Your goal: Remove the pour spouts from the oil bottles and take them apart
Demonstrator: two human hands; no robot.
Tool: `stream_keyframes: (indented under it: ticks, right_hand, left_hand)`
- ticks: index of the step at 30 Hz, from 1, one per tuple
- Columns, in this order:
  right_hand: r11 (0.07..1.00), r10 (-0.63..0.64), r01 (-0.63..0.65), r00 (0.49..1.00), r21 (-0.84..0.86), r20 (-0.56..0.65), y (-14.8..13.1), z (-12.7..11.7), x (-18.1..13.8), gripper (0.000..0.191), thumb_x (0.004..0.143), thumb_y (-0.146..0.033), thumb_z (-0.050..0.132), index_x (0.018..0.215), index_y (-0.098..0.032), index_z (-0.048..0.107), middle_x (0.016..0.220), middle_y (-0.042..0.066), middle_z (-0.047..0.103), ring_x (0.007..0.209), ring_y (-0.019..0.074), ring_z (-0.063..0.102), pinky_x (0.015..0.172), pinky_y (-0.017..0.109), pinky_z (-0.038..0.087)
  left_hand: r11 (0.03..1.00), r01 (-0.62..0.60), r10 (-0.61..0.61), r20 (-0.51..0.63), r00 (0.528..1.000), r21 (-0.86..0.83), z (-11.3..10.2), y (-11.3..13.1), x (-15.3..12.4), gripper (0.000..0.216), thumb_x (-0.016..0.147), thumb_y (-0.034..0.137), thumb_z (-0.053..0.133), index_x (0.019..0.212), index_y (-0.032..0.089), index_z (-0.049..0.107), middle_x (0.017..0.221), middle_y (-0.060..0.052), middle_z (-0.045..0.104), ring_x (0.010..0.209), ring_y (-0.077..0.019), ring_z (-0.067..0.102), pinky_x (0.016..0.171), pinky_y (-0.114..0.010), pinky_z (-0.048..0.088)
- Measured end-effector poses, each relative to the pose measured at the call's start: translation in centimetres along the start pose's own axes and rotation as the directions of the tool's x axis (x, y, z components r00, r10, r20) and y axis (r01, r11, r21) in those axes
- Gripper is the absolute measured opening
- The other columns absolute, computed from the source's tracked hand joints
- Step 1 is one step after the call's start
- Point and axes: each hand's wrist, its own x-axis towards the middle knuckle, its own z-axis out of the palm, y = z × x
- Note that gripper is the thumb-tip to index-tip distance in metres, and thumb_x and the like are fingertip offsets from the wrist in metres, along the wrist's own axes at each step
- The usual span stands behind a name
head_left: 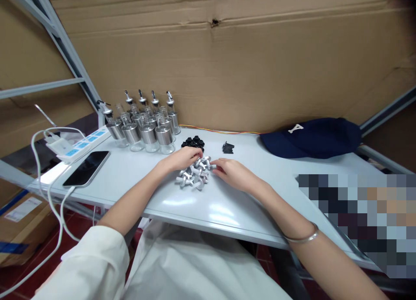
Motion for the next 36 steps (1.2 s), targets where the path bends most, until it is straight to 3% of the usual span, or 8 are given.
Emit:
stream_keyframes:
  ticks: [15,23,26,29,31,33,35,36]
  right_hand:
    - [0.997,-0.059,0.059,0.998,0.053,0.001,0.2,-0.1,-0.1,0.027,0.088,-0.024,0.049,0.110,-0.019,0.063,0.085,0.006,0.065,0.071,0.0168,0.057,0.068,0.026,0.041]
    - [0.995,-0.065,0.072,0.994,0.074,-0.087,0.0,-0.5,-0.1,0.029,0.088,-0.022,0.047,0.111,-0.016,0.063,0.085,0.007,0.067,0.070,0.0174,0.059,0.068,0.027,0.043]
    - [0.993,-0.061,0.073,0.990,0.093,-0.125,0.0,-0.7,-0.1,0.029,0.088,-0.021,0.045,0.111,-0.016,0.063,0.086,0.007,0.067,0.072,0.0173,0.060,0.070,0.028,0.044]
    - [0.991,-0.049,0.069,0.984,0.113,-0.170,-0.1,-0.8,0.0,0.028,0.088,-0.020,0.043,0.107,-0.017,0.064,0.088,0.007,0.068,0.073,0.0169,0.061,0.070,0.028,0.045]
    - [0.990,-0.048,0.073,0.979,0.120,-0.199,-0.1,-0.9,0.0,0.027,0.088,-0.019,0.043,0.106,-0.017,0.064,0.091,0.007,0.068,0.073,0.0165,0.062,0.070,0.028,0.046]
    - [0.989,-0.057,0.086,0.973,0.122,-0.222,-0.2,-0.9,0.0,0.027,0.089,-0.019,0.042,0.104,-0.017,0.064,0.093,0.007,0.069,0.073,0.0163,0.062,0.070,0.028,0.046]
    - [0.988,-0.070,0.099,0.970,0.116,-0.235,-0.2,-0.9,0.0,0.027,0.089,-0.019,0.042,0.103,-0.017,0.064,0.094,0.007,0.069,0.075,0.0164,0.062,0.071,0.029,0.047]
    - [0.988,-0.075,0.104,0.969,0.112,-0.236,-0.2,-0.9,0.0,0.026,0.089,-0.019,0.042,0.103,-0.017,0.064,0.094,0.007,0.069,0.075,0.0165,0.063,0.072,0.029,0.047]
  left_hand:
    - [0.998,-0.017,0.018,-0.004,1.000,0.066,-0.6,0.2,-0.1,0.030,0.079,0.014,0.037,0.088,0.017,0.066,0.085,-0.005,0.068,0.076,-0.0163,0.059,0.069,-0.025,0.042]
    - [0.995,0.071,-0.046,-0.322,0.946,0.065,-2.6,1.1,-0.9,0.026,0.087,0.022,0.038,0.098,0.019,0.061,0.091,-0.004,0.067,0.079,-0.0158,0.060,0.074,-0.027,0.044]
    - [0.998,0.049,-0.065,-0.642,0.764,-0.043,-4.9,0.4,-2.0,0.021,0.086,0.024,0.043,0.102,0.018,0.056,0.091,-0.003,0.063,0.078,-0.0138,0.058,0.070,-0.025,0.045]
    - [0.994,0.064,-0.106,-0.921,0.375,-0.088,-8.3,-3.0,-3.6,0.025,0.082,0.021,0.050,0.107,0.018,0.048,0.096,-0.004,0.058,0.090,-0.0159,0.056,0.075,-0.027,0.045]
    - [0.982,0.143,-0.139,-0.984,0.110,-0.123,-10.7,-6.9,-5.0,0.035,0.079,0.019,0.056,0.111,0.018,0.042,0.107,-0.006,0.052,0.101,-0.0185,0.052,0.081,-0.031,0.044]
    - [0.959,0.219,-0.163,-0.981,-0.102,-0.182,-12.7,-11.4,-6.5,0.043,0.074,0.021,0.064,0.108,0.017,0.038,0.110,-0.005,0.048,0.106,-0.0203,0.048,0.091,-0.036,0.039]
    - [0.932,0.244,-0.229,-0.958,-0.170,-0.267,-14.1,-15.5,-8.0,0.046,0.072,0.025,0.068,0.104,0.018,0.036,0.107,-0.002,0.048,0.109,-0.0212,0.044,0.097,-0.039,0.032]
    - [0.925,0.233,-0.288,-0.954,-0.079,-0.299,-14.4,-17.1,-8.6,0.039,0.076,0.029,0.064,0.099,0.019,0.035,0.098,0.000,0.050,0.106,-0.0204,0.046,0.095,-0.039,0.032]
